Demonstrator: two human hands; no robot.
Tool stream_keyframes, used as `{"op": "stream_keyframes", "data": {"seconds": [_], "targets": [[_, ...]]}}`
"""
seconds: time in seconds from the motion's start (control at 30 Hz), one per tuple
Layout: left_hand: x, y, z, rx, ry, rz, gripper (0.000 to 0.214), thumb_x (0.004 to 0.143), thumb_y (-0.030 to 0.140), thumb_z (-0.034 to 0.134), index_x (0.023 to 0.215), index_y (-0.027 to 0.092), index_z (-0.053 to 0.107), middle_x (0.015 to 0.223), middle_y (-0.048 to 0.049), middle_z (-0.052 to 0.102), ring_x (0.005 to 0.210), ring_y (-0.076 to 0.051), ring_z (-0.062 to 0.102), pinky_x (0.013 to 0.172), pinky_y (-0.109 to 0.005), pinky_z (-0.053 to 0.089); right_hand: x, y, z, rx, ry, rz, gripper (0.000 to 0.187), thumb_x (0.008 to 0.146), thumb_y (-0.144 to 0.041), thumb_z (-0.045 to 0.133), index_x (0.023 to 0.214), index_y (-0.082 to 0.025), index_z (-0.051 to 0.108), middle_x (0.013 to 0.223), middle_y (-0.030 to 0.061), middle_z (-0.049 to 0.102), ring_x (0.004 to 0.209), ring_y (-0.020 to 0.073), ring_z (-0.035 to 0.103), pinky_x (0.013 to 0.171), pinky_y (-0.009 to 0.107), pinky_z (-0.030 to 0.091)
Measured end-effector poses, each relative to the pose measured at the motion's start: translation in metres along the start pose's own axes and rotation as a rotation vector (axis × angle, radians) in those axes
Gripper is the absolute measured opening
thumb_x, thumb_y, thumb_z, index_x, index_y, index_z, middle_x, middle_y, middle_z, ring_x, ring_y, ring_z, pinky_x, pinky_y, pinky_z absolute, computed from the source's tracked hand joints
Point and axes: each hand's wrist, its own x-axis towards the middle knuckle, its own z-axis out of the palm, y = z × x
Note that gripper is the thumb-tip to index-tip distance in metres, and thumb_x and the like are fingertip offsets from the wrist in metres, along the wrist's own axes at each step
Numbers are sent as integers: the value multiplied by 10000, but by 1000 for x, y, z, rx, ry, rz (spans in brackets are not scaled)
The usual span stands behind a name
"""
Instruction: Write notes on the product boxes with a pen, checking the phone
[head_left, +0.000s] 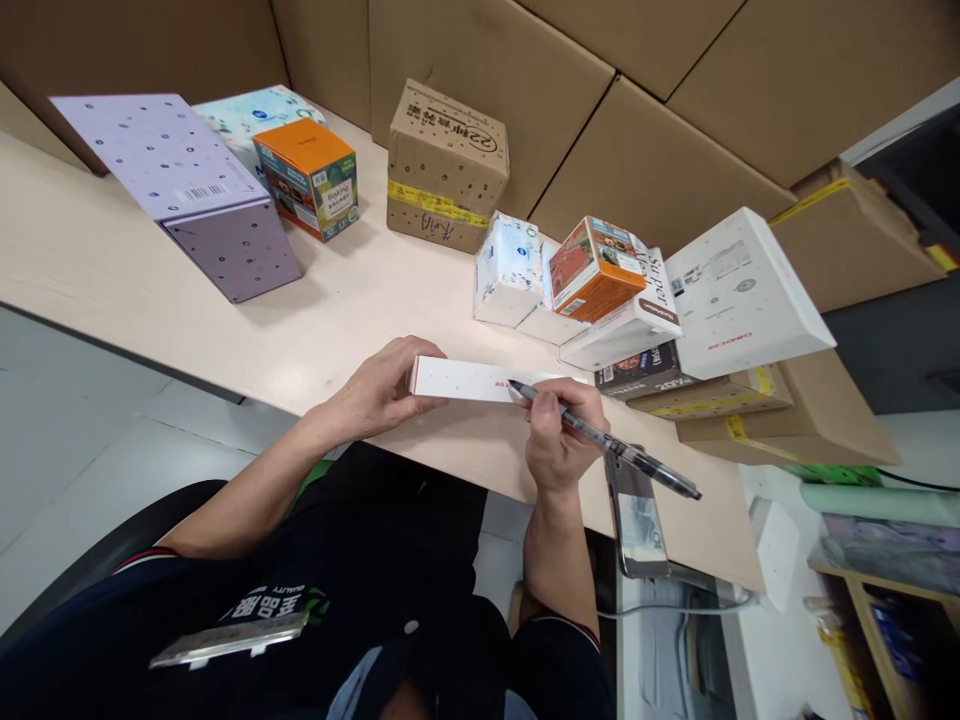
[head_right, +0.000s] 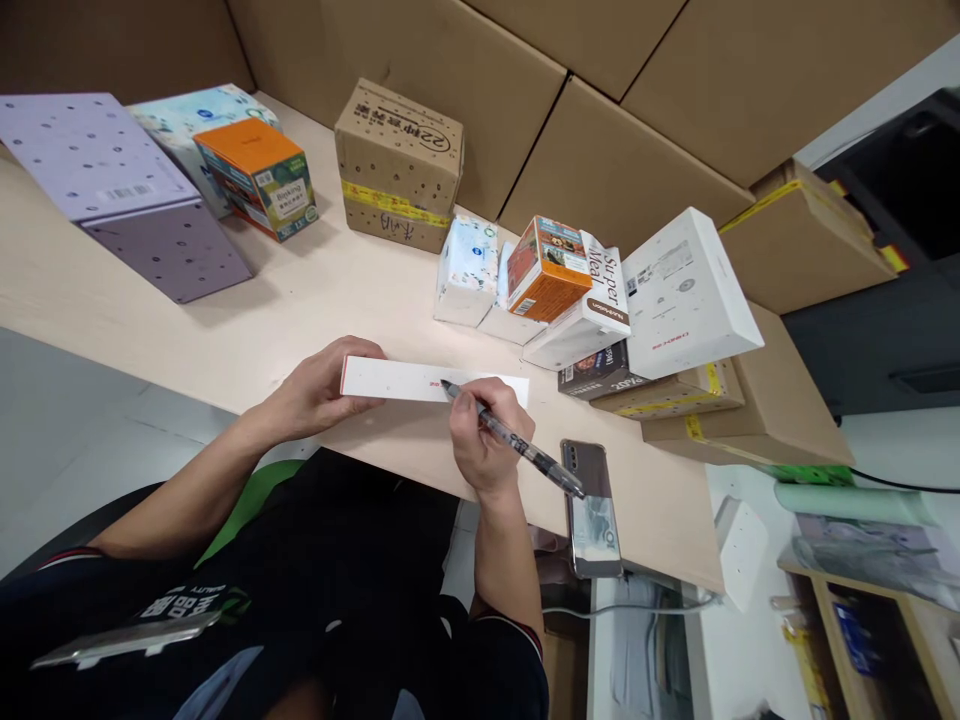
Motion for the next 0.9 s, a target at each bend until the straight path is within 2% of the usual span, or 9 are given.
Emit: {"op": "stream_keyframes", "data": {"seconds": [0.1,0.17,0.47,0.67,0.9], "targets": [[-2,3,0,-43,-49,-116,370,932,431,662,1240,242,583,1235,-66,683,943,-184,675,733,-275,512,2,0,2,-62,-14,-29,78,939,-296,596,871,-270,624,695,-50,635,593,137,595,570,297,475],[-3,3,0,-54,-63,-144,387,931,447,657,1253,245,583,1241,-66,687,931,-185,682,709,-269,505,3,0,2,-86,-17,-27,89,942,-305,591,864,-273,621,693,-47,637,605,146,607,577,302,478],[-1,3,0,-57,-62,-153,373,906,434,664,1214,235,592,1170,-64,706,887,-185,679,667,-264,499,3,2,4,-101,-41,-40,92,951,-297,582,868,-274,614,702,-48,639,607,144,612,595,297,484],[1,7,-2,-23,-82,-142,356,926,421,629,1211,214,577,1204,-67,692,956,-190,678,765,-280,513,4,4,4,-113,-34,-87,98,951,-278,582,863,-249,616,682,-63,621,575,121,592,573,265,471],[1,8,-3,6,-92,-155,365,928,438,615,1211,211,573,1185,-65,690,913,-182,665,733,-274,492,5,6,6,-43,-20,-82,84,937,-259,611,858,-238,633,703,-63,634,594,110,603,578,252,475]]}}
